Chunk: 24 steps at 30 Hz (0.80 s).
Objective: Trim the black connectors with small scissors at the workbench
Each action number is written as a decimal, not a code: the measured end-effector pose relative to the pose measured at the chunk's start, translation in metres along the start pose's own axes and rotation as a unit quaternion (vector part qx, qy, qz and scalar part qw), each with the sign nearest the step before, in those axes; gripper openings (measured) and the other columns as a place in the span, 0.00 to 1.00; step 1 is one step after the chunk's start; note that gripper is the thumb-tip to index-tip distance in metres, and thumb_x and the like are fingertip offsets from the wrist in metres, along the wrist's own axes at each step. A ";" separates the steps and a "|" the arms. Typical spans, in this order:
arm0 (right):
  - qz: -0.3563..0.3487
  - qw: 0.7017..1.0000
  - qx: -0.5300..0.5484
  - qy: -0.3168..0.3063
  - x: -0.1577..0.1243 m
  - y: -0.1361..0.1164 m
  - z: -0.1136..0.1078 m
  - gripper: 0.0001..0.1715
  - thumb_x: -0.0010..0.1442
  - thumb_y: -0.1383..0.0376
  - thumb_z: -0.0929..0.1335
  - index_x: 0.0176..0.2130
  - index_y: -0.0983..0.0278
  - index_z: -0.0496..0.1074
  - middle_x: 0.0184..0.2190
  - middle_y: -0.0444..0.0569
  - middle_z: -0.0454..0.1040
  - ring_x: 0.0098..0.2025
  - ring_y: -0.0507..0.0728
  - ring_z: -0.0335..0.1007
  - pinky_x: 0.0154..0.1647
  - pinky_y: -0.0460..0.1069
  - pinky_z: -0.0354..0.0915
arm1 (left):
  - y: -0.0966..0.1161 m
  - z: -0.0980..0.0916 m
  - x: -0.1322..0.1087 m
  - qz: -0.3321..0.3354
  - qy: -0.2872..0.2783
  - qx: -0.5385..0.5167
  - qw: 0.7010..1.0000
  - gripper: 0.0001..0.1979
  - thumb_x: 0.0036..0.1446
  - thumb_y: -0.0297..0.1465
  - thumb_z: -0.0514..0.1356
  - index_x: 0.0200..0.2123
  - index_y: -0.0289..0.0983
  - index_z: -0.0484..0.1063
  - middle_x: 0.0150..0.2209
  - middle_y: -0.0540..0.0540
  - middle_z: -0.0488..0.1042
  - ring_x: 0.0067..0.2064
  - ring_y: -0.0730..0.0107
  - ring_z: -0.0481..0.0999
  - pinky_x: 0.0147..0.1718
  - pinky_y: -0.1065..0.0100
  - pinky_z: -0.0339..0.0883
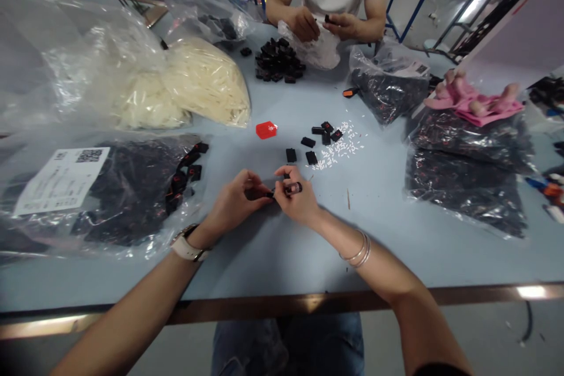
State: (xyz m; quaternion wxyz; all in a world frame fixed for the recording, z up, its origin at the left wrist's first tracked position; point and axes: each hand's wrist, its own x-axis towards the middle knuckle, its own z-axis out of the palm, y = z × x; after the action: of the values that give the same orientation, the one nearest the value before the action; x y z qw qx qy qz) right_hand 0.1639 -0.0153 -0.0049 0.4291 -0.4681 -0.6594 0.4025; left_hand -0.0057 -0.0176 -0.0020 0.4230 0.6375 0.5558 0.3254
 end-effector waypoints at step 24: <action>0.025 0.975 0.157 0.155 0.003 0.014 -0.004 0.13 0.61 0.54 0.64 0.39 0.58 0.59 0.17 0.33 0.58 0.17 0.48 0.53 0.18 0.43 0.51 | 0.006 -0.008 0.005 -0.048 0.228 -0.111 0.966 0.15 0.54 0.36 0.55 0.45 0.41 0.60 0.20 0.58 0.62 0.20 0.74 0.64 0.21 0.72 0.57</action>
State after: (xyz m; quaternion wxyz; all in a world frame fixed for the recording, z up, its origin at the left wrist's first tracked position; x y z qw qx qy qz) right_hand 0.1710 -0.0083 -0.0158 0.5836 -0.4679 -0.5016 0.4346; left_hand -0.0092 -0.0117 0.0065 0.3684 0.4677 0.6280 0.5011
